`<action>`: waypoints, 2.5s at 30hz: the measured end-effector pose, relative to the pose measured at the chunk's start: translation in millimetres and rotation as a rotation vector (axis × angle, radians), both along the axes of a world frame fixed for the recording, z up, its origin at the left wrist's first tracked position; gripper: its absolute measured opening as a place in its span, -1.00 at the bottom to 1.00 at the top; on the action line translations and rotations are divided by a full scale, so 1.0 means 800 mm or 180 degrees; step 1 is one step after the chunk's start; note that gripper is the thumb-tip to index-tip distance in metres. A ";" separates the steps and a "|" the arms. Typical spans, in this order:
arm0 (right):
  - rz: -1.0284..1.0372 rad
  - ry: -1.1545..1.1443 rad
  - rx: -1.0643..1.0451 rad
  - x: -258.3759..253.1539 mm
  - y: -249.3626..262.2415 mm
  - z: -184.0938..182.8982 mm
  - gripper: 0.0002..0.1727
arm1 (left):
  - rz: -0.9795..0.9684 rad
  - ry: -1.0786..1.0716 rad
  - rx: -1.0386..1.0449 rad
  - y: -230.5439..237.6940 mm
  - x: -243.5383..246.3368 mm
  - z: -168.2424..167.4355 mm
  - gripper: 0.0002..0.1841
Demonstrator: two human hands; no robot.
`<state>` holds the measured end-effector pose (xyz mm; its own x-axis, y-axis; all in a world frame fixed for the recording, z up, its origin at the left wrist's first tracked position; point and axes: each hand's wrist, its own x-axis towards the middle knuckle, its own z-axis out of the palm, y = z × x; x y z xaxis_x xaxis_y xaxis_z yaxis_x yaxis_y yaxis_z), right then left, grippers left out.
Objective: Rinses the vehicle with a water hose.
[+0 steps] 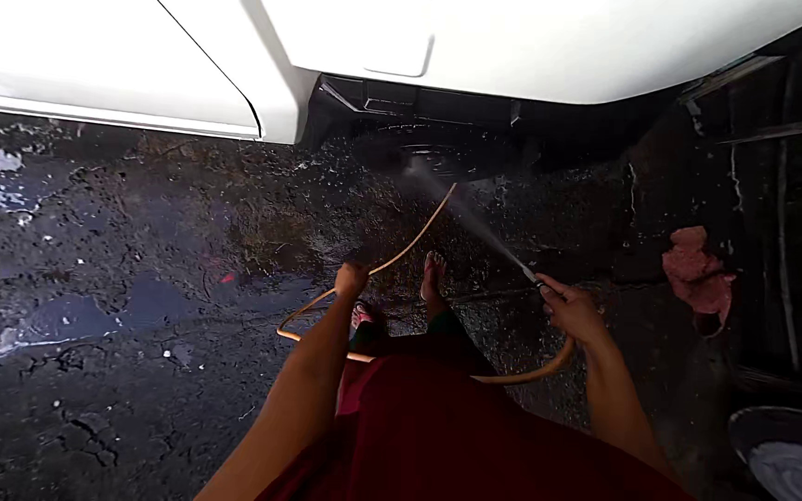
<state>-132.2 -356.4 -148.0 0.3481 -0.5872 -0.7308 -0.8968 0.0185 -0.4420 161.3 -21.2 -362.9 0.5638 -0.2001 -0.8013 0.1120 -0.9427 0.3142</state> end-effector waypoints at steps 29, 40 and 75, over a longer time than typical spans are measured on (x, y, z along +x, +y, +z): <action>-0.1794 -0.0880 -0.0012 -0.171 -0.014 -0.029 -0.50 | 0.2373 0.1765 -0.2607 -0.307 0.082 0.092 -0.19; 0.0056 -0.1343 -0.0129 -0.109 -0.124 0.121 -0.45 | 0.4003 0.2088 -0.4265 -0.485 0.117 0.107 -0.24; -0.3079 -0.3561 0.2449 0.521 0.041 -0.179 -0.44 | 0.0562 -0.2360 -0.2898 -0.187 0.173 0.029 -0.61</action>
<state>285.0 -323.9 -291.0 0.6107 -0.5289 -0.5893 0.3064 0.8441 -0.4400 300.0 -170.8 -339.5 0.9072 -0.4003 0.1292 -0.2737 -0.3285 0.9040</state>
